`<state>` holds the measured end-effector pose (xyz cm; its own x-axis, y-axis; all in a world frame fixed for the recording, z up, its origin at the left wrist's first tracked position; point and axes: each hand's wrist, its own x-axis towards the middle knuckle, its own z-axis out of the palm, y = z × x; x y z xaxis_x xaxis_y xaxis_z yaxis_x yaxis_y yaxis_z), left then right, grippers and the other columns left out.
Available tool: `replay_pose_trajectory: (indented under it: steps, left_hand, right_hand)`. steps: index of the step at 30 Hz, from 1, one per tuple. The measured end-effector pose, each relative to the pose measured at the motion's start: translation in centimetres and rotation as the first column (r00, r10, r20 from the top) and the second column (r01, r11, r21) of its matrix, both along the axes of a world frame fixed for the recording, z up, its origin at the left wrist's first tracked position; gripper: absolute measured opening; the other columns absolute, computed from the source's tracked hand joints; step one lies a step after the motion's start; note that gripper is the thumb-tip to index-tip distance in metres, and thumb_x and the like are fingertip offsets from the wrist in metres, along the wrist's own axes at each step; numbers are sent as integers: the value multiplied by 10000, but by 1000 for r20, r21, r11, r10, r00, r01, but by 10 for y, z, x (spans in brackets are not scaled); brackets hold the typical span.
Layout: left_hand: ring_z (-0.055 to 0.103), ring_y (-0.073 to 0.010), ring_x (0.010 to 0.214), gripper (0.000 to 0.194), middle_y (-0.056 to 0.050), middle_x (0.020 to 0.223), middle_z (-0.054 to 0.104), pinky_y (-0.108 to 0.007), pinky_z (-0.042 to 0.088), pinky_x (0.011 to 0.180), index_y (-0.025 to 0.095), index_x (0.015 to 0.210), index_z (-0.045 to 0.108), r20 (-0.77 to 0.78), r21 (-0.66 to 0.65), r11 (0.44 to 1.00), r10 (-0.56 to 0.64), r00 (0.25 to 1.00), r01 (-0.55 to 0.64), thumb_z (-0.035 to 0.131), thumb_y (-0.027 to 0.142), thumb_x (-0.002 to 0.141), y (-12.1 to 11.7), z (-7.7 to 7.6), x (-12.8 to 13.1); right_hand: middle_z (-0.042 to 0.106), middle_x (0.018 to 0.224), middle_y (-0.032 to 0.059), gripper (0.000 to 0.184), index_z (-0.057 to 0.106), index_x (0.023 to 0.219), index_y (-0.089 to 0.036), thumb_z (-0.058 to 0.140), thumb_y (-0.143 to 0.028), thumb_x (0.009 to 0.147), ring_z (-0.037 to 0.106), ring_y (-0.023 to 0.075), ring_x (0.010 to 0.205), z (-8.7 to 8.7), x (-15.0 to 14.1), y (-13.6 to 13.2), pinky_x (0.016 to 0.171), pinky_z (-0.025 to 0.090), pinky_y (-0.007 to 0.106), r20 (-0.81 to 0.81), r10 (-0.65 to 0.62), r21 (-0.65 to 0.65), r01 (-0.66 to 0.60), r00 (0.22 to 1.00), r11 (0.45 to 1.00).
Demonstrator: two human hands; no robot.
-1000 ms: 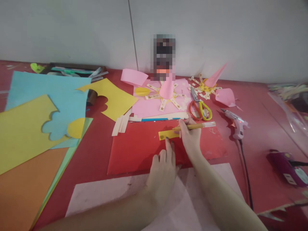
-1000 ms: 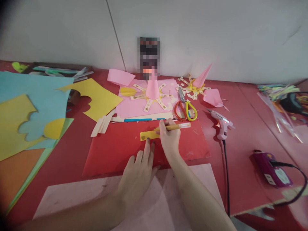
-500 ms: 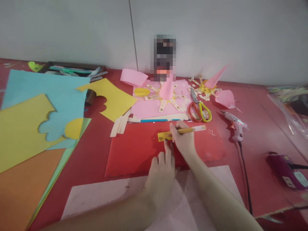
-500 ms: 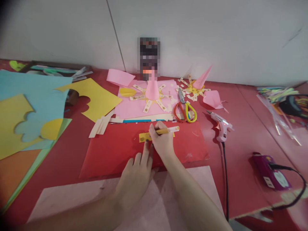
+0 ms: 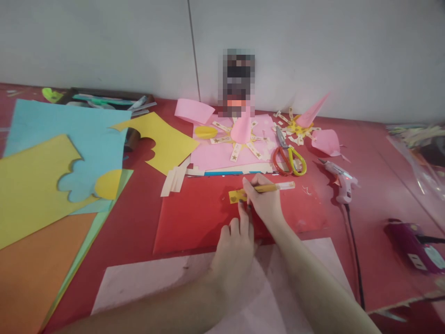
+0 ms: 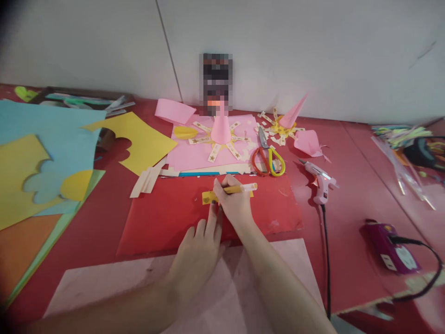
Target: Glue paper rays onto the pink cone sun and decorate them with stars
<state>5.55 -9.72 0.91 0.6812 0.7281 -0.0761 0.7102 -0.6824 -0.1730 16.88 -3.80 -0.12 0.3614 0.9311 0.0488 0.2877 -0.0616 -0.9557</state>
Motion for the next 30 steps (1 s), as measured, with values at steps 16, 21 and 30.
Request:
replay_pose_trajectory:
  steps: [16,21,30]
  left_hand:
    - [567,-200,762,388,-193,1257,527,-309,485,605,96,1165,578,-8,-5,1000,4,1000,-4,439,326,886,1,1,1]
    - [568,-201,766,392,-207,1272,507,-312,482,606,93,1178,570,-7,8,1000,-9,1000,9,433,319,888,1,0,1]
    - [562,-214,774,369,-221,1275,498,-327,477,603,78,1161,582,-7,-4,1000,-25,1000,25,455,268,871,0,-1,0]
  right_hand:
    - [373,418,-90,288,340,541,-221,517,-311,750,473,91,404,-1,1,3,404,339,194,-45,-108,-25,107,993,994]
    - [390,384,-89,306,350,531,-222,518,-317,768,454,89,384,-1,1,3,435,370,206,-9,-61,-8,61,998,998]
    - [420,398,-79,298,372,542,-221,514,-329,780,474,94,412,1,-1,1,418,358,200,23,-80,-6,80,997,997]
